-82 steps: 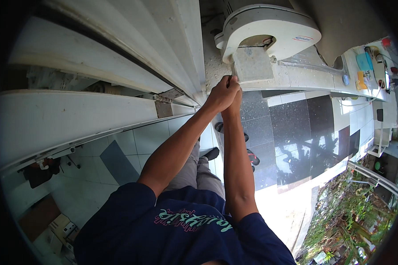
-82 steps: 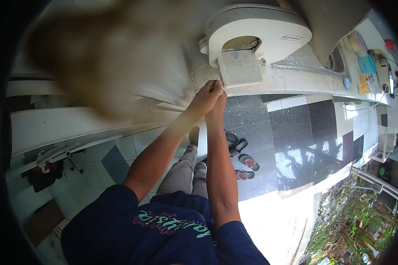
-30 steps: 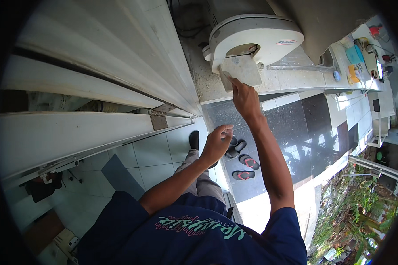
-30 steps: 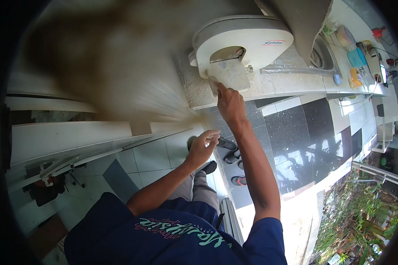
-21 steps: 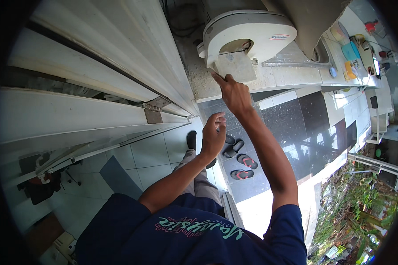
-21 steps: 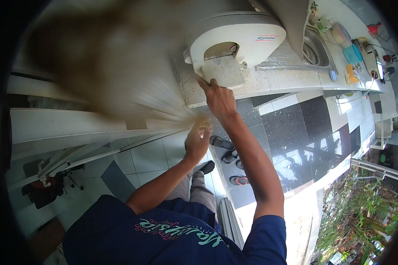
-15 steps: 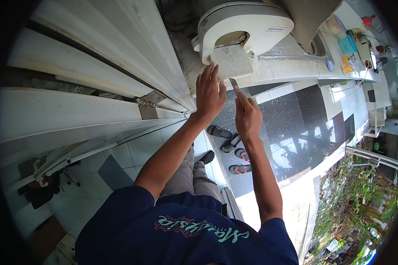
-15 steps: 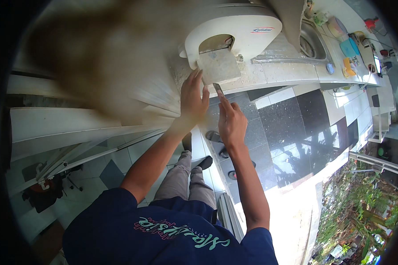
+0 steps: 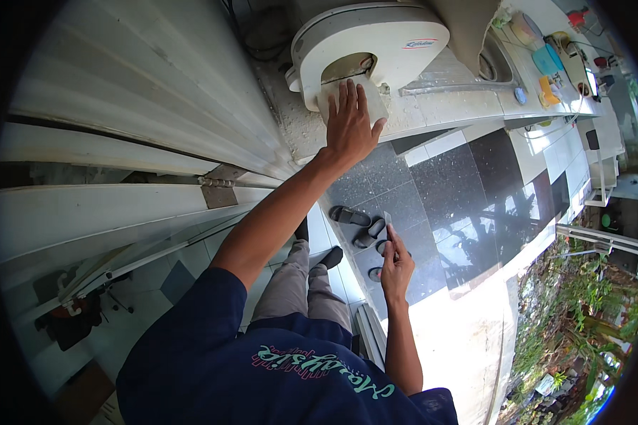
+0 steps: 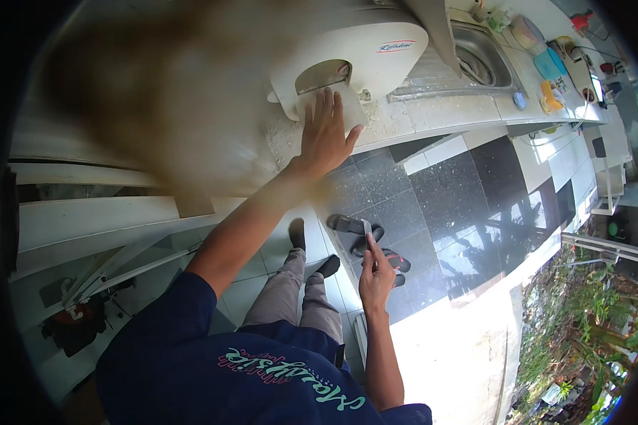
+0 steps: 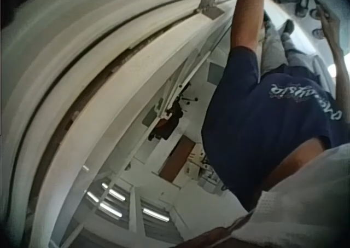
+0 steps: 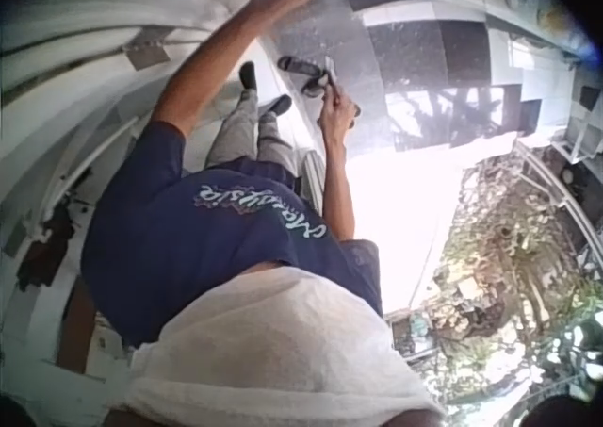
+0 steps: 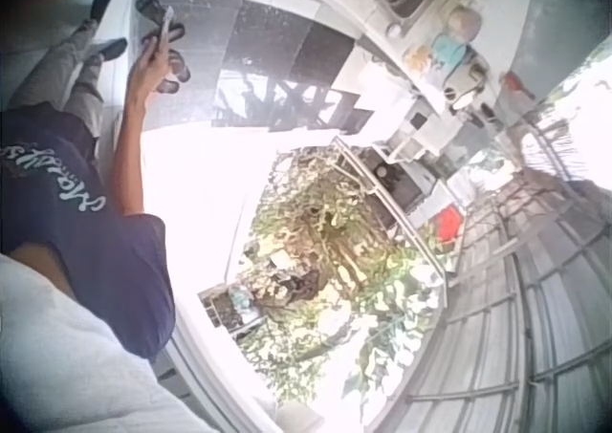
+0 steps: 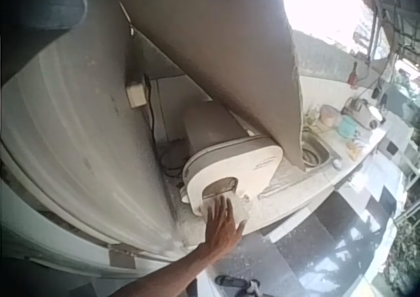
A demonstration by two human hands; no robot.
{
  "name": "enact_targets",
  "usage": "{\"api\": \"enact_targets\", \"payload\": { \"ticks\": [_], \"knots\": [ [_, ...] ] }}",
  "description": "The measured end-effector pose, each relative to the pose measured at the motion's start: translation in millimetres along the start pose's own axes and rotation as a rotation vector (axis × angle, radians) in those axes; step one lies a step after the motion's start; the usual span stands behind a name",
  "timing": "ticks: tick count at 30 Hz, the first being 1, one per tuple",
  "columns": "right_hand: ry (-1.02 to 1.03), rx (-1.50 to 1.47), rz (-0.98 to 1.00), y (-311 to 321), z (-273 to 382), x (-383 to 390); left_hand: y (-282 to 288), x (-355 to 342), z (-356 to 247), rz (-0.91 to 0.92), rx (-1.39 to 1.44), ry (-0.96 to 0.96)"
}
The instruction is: Trim and refine a dental plaster model using a hand tool and a model trimmer machine.
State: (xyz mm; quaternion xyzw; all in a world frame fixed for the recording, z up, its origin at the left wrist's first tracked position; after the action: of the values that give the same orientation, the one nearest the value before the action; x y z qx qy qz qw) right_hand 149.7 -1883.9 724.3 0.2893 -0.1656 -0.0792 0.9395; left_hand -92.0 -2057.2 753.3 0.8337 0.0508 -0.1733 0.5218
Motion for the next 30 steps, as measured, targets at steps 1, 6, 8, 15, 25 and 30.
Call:
{"api": "enact_targets", "payload": {
  "ticks": [1,6,8,15,25,30],
  "knots": [
    [0.013,-0.014,-0.002,-0.9,0.4,4.3,-8.5,-12.4,-0.5,0.037,-0.025,0.044],
    [-0.091,-0.094,0.053,-10.8,-5.5,23.9,-41.9,-16.9,-37.4,0.131,0.124,-0.160],
    [-0.105,-0.160,-0.021,-5.5,-3.5,19.4,-40.6,-7.9,-39.3,0.155,0.314,-0.298],
    [0.046,-0.297,-0.204,19.4,51.0,-47.0,-14.7,8.0,-14.2,0.112,0.091,-0.241],
    [0.025,-0.330,-0.008,-31.5,73.3,-57.3,6.6,101.0,42.5,0.154,0.145,0.255],
    [0.149,-0.139,0.113,-64.7,90.6,-74.6,16.1,97.1,59.2,-0.081,0.321,0.155]
  ]
}}
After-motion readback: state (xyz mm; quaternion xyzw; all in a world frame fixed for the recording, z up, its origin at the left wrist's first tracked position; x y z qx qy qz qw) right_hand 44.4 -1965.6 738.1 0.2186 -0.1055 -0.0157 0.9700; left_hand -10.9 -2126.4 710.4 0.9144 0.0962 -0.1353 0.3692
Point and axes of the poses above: each hand's wrist, its own x-axis away from the middle knuckle, its own y-axis out of the back of the hand, z = x × y, the point moved 5 cm from there along -x, towards the middle knuckle, and after that the axes turned 4 degrees about x, right-handed, at the moved point
